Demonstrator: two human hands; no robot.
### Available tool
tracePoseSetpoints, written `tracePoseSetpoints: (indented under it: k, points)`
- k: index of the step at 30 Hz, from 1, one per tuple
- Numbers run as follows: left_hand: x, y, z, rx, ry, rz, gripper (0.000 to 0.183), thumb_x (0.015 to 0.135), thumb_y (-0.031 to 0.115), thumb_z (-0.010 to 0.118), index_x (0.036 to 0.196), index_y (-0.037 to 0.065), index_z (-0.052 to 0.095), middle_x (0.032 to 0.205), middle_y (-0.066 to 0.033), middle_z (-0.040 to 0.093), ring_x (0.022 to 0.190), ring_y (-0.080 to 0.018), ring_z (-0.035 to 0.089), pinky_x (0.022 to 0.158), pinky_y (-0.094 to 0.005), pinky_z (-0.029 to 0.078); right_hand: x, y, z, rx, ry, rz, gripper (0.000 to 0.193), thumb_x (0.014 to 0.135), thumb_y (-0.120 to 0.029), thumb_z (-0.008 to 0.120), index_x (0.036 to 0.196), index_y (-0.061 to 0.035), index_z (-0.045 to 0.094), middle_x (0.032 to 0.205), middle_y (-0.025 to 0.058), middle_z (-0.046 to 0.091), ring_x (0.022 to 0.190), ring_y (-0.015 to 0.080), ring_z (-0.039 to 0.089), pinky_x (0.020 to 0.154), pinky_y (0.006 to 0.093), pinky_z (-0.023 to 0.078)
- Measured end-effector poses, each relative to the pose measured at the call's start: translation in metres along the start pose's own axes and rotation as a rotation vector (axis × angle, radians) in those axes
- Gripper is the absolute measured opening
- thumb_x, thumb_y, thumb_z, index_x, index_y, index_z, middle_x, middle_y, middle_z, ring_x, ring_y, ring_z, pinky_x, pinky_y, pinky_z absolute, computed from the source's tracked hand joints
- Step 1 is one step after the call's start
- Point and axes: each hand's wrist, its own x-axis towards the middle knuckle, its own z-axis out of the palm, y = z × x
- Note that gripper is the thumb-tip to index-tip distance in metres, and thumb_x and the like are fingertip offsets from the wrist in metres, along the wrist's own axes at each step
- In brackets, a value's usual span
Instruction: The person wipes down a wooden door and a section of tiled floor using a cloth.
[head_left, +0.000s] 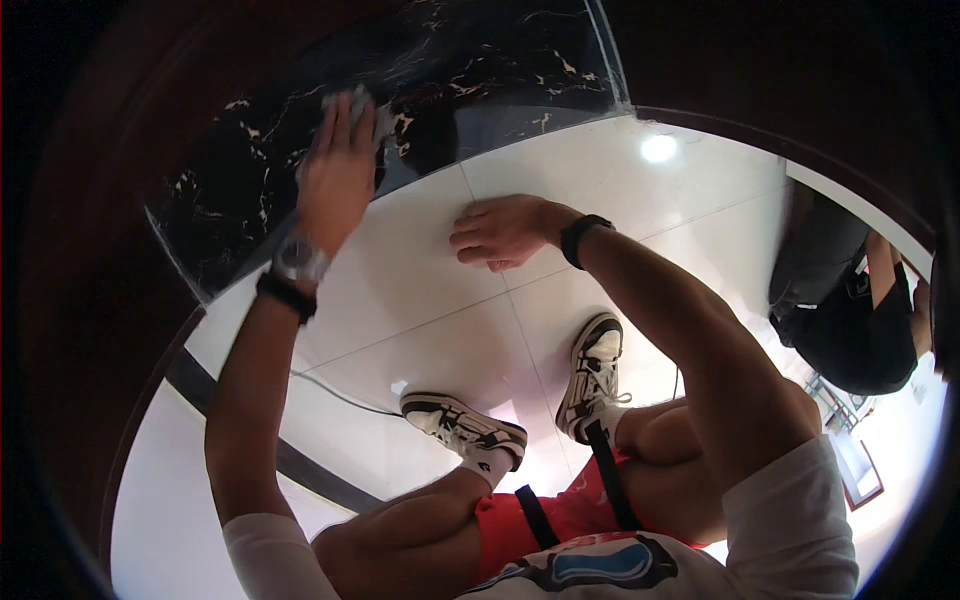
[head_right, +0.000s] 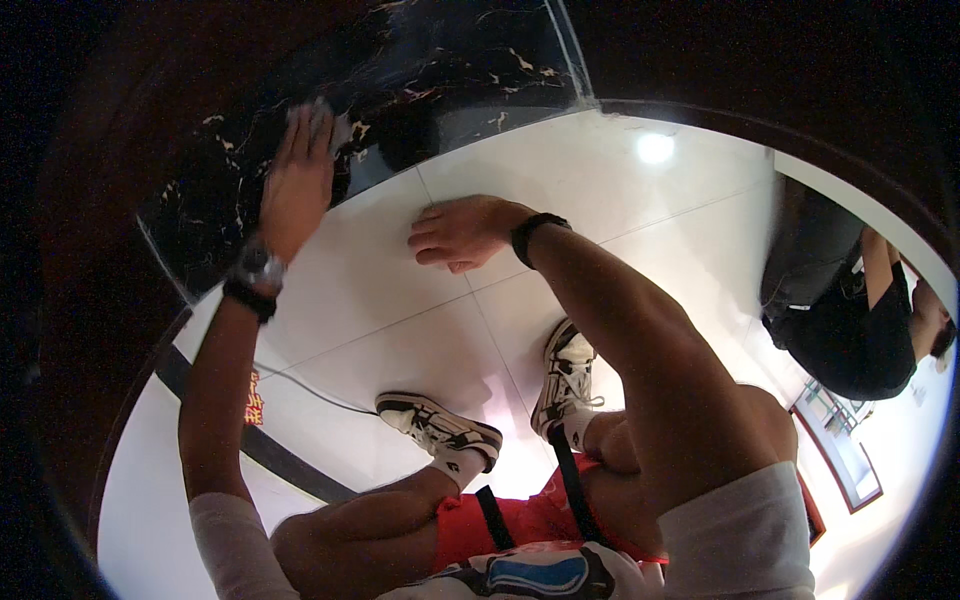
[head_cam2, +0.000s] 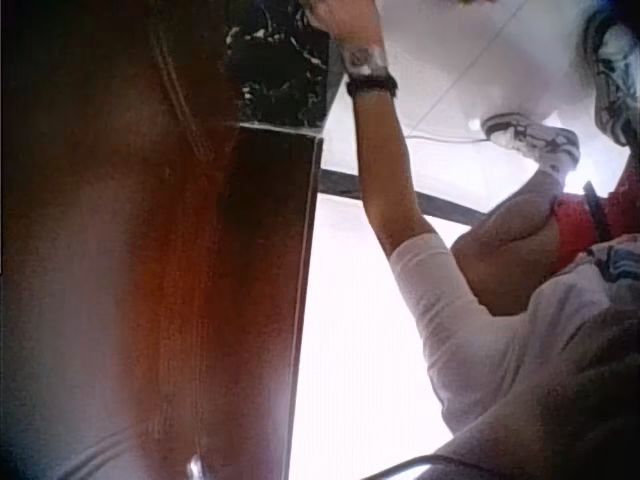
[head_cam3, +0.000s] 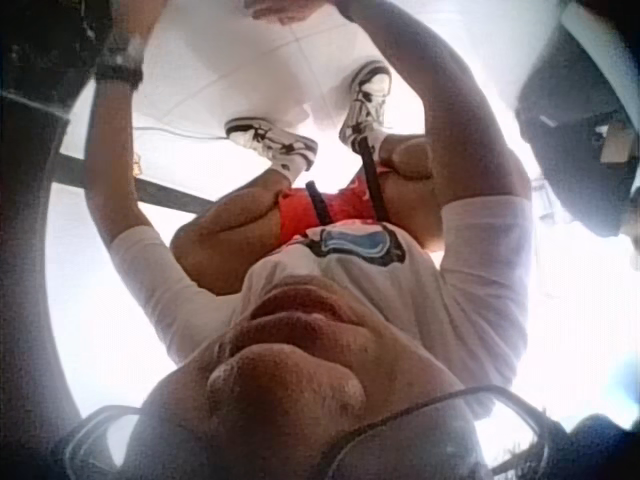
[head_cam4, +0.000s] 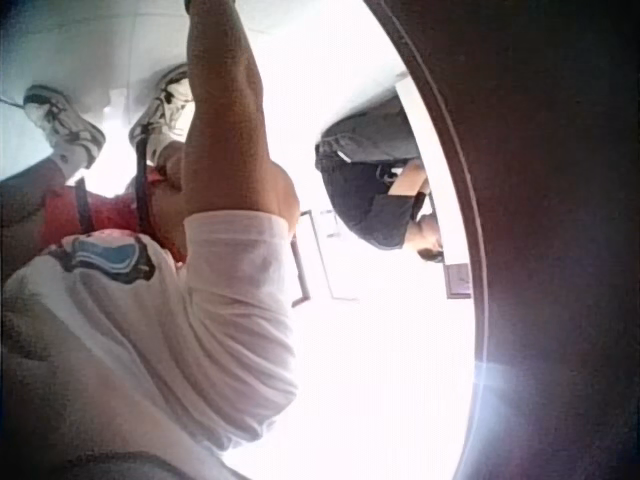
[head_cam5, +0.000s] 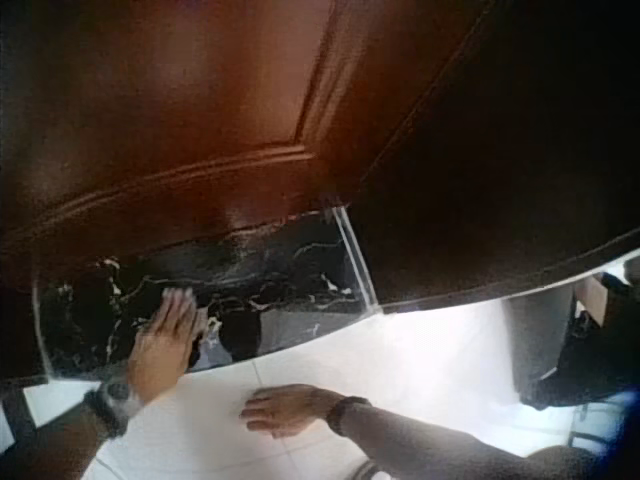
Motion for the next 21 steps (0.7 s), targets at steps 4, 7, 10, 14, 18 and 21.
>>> tracePoseSetpoints:
  k: [4,7,10,14,18,21]
  points:
    - [0.059,-0.02,0.003,-0.135,0.147,-0.124,0.062,0.113,0.011,0.065,0.173,0.006,0.052,0.181,-0.0277,0.047,0.166,-0.046,0.05,0.134,-0.053,0.05,0.013,-0.009,-0.001,0.0,-0.113,0.013,0.036,0.1,-0.037,0.076,0.125,-0.0144,0.063,0.137,0.0044,0.061,0.138,0.0249,0.059,0.123,0.043,0.048]
    - [0.058,-0.01,0.006,-0.139,0.266,-0.136,0.049,0.108,0.009,0.067,0.157,0.003,0.064,0.17,-0.0323,0.058,0.157,-0.0487,0.058,0.128,-0.0543,0.054,0.009,-0.013,0.003,0.032,-0.096,0.029,0.034,0.101,-0.036,0.075,0.125,-0.0146,0.063,0.137,0.0044,0.061,0.139,0.0249,0.059,0.124,0.0436,0.047]
    - [0.039,0.004,-0.005,-0.13,0.15,-0.098,0.057,0.107,0.01,0.069,0.163,0.004,0.061,0.172,-0.0339,0.056,0.16,-0.0487,0.057,0.128,-0.053,0.055,0.001,-0.01,0.005,-0.04,0.021,0.021,0.033,0.103,-0.035,0.073,0.126,-0.0148,0.063,0.139,0.0047,0.062,0.141,0.0247,0.058,0.123,0.0445,0.047]
    - [0.0,0.034,-0.017,-0.094,-0.021,-0.05,0.063,0.107,0.008,0.07,0.168,0.003,0.057,0.177,-0.0338,0.051,0.164,-0.0475,0.053,0.13,-0.0508,0.054,-0.006,-0.007,0.008,0.011,0.032,0.012,0.031,0.105,-0.036,0.071,0.127,-0.0153,0.063,0.141,0.0051,0.062,0.141,0.0253,0.058,0.125,0.0445,0.047]
    - [0.022,0.019,-0.009,-0.152,0.001,-0.083,0.066,0.105,0.005,0.072,0.169,0.005,0.056,0.179,-0.034,0.048,0.164,-0.0486,0.052,0.132,-0.0527,0.052,0.005,-0.011,-0.005,-0.049,-0.028,0.009,0.03,0.105,-0.034,0.069,0.127,-0.0145,0.063,0.143,0.0052,0.062,0.142,0.0256,0.058,0.124,0.0438,0.047]
    - [0.069,0.01,-0.006,-0.299,0.12,-0.117,0.067,0.103,0.008,0.076,0.168,0.007,0.058,0.176,-0.0315,0.053,0.16,-0.0503,0.056,0.129,-0.0561,0.053,0.003,-0.014,0.001,0.055,-0.009,0.028,0.029,0.104,-0.032,0.069,0.126,-0.0139,0.063,0.141,0.0048,0.062,0.14,0.0249,0.058,0.123,0.0427,0.047]
